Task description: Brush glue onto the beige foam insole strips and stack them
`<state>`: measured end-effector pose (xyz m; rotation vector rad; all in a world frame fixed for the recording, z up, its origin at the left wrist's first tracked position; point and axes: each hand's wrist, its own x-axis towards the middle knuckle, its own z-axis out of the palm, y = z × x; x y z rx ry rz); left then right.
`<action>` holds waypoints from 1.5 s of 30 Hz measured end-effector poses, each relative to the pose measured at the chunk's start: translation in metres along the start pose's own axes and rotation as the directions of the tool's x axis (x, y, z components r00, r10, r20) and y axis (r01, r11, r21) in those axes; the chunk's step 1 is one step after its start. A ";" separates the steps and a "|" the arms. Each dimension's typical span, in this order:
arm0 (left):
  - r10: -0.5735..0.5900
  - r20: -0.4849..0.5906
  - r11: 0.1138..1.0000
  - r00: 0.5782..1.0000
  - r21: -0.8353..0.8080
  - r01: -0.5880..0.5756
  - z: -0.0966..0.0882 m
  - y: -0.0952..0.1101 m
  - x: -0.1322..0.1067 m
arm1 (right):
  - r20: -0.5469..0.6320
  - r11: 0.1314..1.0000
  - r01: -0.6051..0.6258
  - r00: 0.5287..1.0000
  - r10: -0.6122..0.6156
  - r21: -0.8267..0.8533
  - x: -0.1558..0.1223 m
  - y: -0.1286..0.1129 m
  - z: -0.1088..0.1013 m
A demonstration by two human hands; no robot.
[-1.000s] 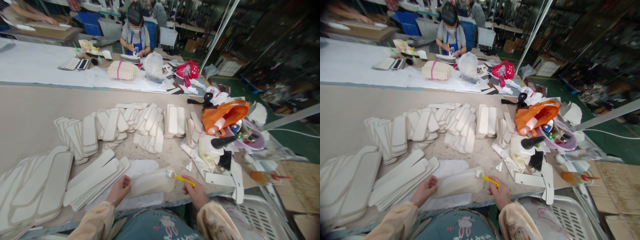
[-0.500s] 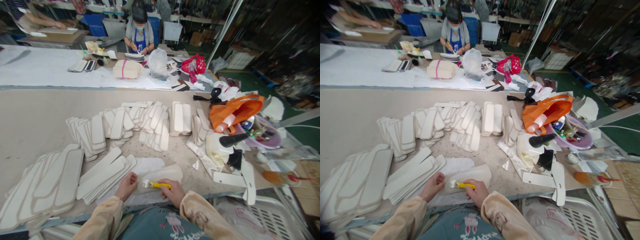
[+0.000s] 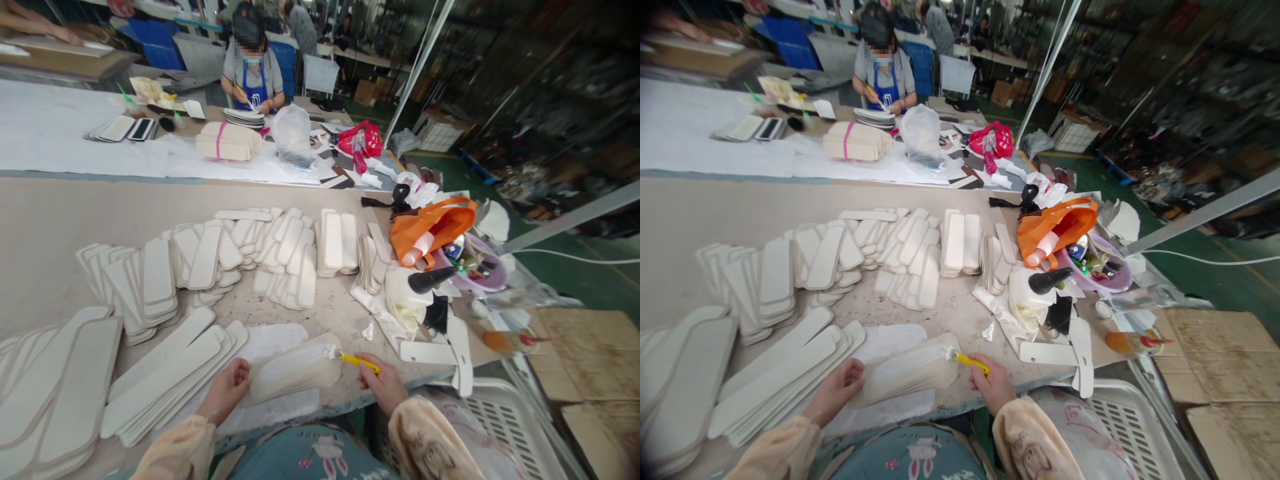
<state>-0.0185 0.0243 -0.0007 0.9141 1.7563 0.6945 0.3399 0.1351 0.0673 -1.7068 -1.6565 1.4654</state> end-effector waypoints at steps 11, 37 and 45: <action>0.032 0.013 0.999 0.999 -0.027 -0.031 -0.001 -0.016 0.004 | 0.206 0.987 0.121 0.968 -0.141 0.108 -0.012 -0.018 0.054; 0.025 0.014 0.999 1.000 -0.046 -0.025 -0.002 -0.016 0.008 | -0.095 0.997 0.054 0.994 -0.058 -0.049 0.006 -0.001 0.007; -0.010 -0.001 0.997 1.000 -0.071 0.010 -0.003 0.000 0.004 | 0.082 0.992 0.126 0.988 -0.128 0.028 -0.004 -0.013 0.039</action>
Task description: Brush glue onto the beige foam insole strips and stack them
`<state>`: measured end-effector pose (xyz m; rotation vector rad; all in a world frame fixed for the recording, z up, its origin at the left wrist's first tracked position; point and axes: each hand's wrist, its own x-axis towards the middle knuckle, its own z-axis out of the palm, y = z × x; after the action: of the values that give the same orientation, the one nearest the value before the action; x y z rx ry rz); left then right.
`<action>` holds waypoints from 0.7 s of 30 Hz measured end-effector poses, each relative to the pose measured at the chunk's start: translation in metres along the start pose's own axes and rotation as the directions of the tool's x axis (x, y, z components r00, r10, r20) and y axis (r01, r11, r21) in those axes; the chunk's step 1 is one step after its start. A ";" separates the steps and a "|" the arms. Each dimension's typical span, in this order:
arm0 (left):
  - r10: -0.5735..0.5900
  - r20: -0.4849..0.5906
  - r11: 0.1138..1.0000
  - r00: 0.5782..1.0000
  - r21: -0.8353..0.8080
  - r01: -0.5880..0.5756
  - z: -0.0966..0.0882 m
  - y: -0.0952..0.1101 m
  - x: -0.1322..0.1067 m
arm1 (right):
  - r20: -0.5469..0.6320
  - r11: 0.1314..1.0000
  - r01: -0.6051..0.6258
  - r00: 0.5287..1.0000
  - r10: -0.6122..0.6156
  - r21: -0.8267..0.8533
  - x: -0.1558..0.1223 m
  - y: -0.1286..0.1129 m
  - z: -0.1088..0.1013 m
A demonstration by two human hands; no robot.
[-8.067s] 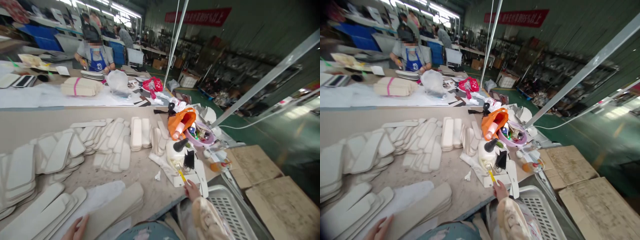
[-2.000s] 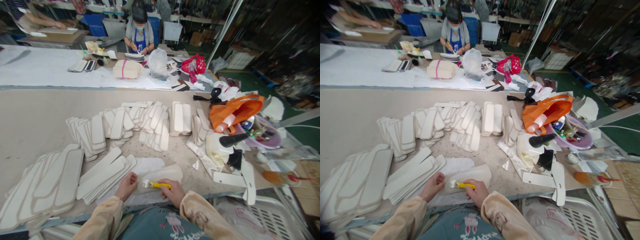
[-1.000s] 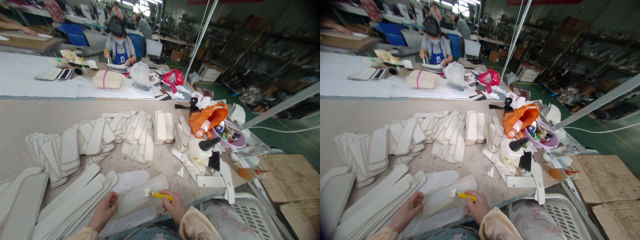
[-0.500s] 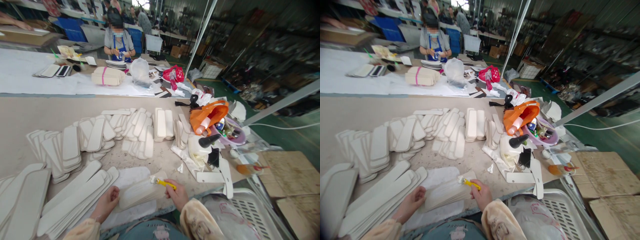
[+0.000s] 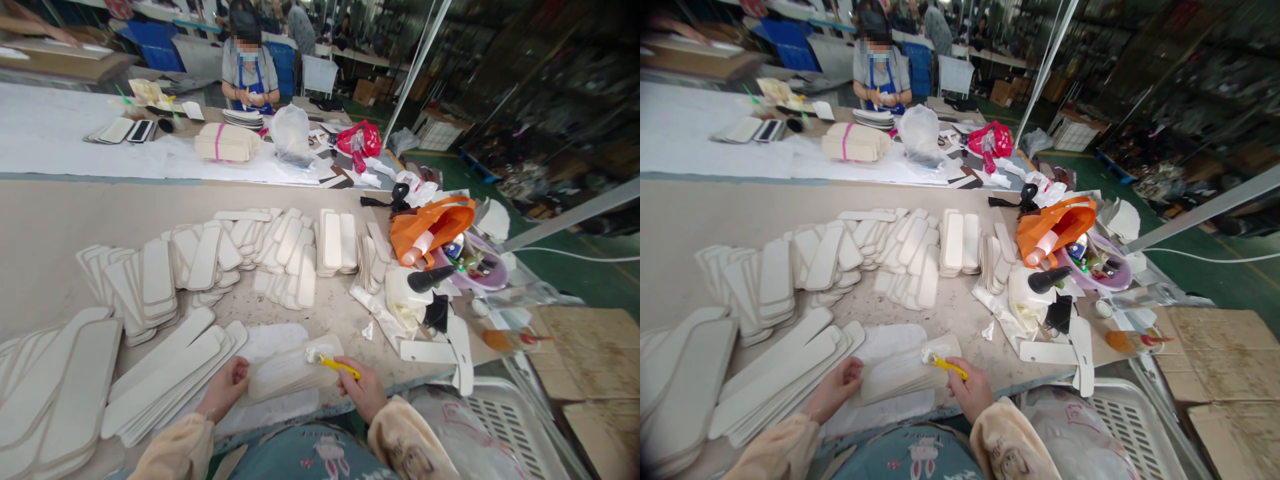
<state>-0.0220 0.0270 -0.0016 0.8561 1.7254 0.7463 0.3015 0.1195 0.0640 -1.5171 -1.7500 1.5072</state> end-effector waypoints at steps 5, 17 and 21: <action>-0.010 0.012 1.000 1.000 0.002 0.010 -0.001 0.002 -0.001 | -0.102 0.996 -0.041 0.994 0.033 -0.081 -0.001 0.010 -0.014; 0.002 0.024 1.000 1.000 -0.013 -0.002 -0.002 0.006 0.000 | 0.141 0.995 -0.030 0.990 0.016 0.096 -0.009 -0.004 0.017; 0.008 0.033 1.000 0.999 -0.013 -0.008 -0.002 0.003 0.000 | 0.104 1.000 -0.019 0.994 0.018 0.007 -0.012 0.006 0.005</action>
<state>-0.0234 0.0287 0.0013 0.8625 1.6874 0.7434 0.3047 0.1057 0.0607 -1.4790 -1.7894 1.6267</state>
